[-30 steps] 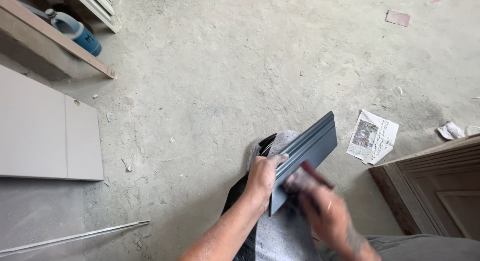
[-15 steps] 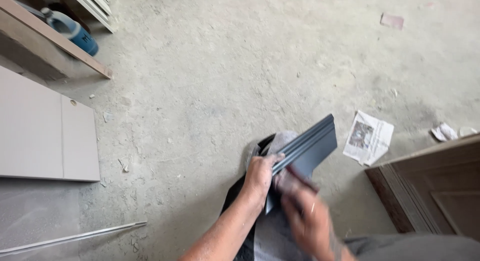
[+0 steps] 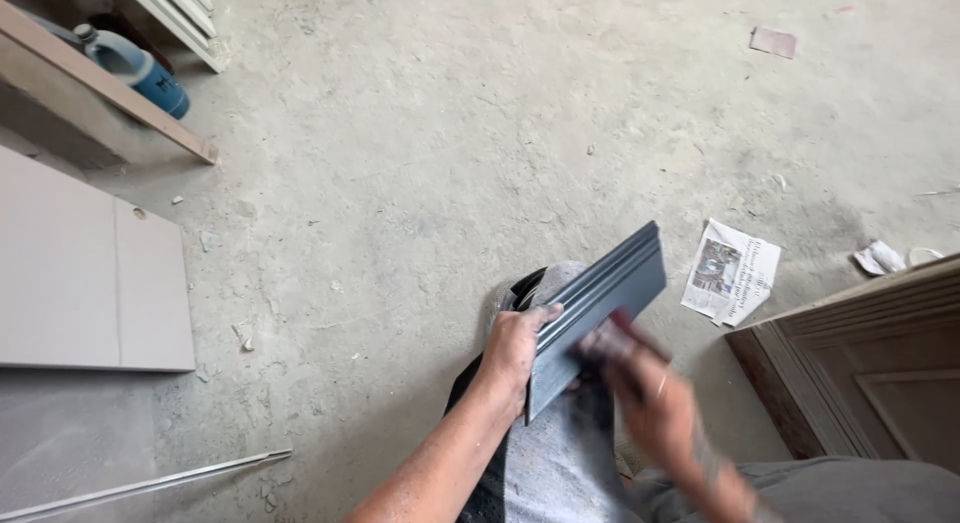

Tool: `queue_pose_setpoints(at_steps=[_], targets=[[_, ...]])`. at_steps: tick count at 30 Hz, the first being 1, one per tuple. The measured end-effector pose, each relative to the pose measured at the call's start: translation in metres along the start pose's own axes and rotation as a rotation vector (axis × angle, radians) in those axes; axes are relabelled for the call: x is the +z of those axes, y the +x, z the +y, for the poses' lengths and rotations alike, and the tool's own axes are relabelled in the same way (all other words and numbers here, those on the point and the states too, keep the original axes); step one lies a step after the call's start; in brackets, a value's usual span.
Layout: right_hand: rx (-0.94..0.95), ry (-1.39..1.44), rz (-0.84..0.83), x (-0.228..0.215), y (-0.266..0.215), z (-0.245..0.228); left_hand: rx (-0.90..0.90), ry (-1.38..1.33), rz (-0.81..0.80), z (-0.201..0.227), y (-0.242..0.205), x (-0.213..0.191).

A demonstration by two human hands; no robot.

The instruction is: Sanding small grey decorative trim pieces using sandpaper to smooth the surface and edges.

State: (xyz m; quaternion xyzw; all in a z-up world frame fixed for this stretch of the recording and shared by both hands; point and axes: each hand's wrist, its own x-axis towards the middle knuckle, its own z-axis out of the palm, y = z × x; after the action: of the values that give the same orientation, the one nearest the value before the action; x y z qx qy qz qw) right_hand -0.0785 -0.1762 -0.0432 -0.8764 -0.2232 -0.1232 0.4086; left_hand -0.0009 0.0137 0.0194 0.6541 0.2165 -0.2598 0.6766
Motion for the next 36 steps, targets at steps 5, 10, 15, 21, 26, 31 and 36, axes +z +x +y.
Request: queue_pose_setpoints(at_steps=[5, 10, 15, 21, 26, 31, 36], targets=[[0.064, 0.023, 0.228, 0.020, 0.015, -0.023, 0.175, 0.060, 0.121, -0.027, 0.023, -0.004], [0.304, 0.626, 0.137, -0.009, 0.050, -0.099, 0.222, -0.002, 0.002, -0.036, 0.009, -0.020], [0.453, -0.121, 0.247, -0.025, 0.059, 0.028, 0.274, 0.047, -0.053, -0.018, -0.011, -0.032], [-0.047, 0.031, 0.180, 0.015, 0.031, -0.054, 0.009, -0.362, -0.044, 0.005, -0.027, -0.029], [-0.213, 0.287, 0.018, -0.019, 0.040, -0.100, -0.066, -0.276, -0.056, 0.008, -0.037, -0.042], [0.054, 0.035, 0.246, -0.020, 0.048, -0.037, -0.182, -0.230, -0.151, 0.026, -0.080, -0.076], [-0.032, -0.090, 0.235, 0.010, 0.048, -0.056, -0.393, -0.516, -0.311, -0.026, -0.083, -0.078]])
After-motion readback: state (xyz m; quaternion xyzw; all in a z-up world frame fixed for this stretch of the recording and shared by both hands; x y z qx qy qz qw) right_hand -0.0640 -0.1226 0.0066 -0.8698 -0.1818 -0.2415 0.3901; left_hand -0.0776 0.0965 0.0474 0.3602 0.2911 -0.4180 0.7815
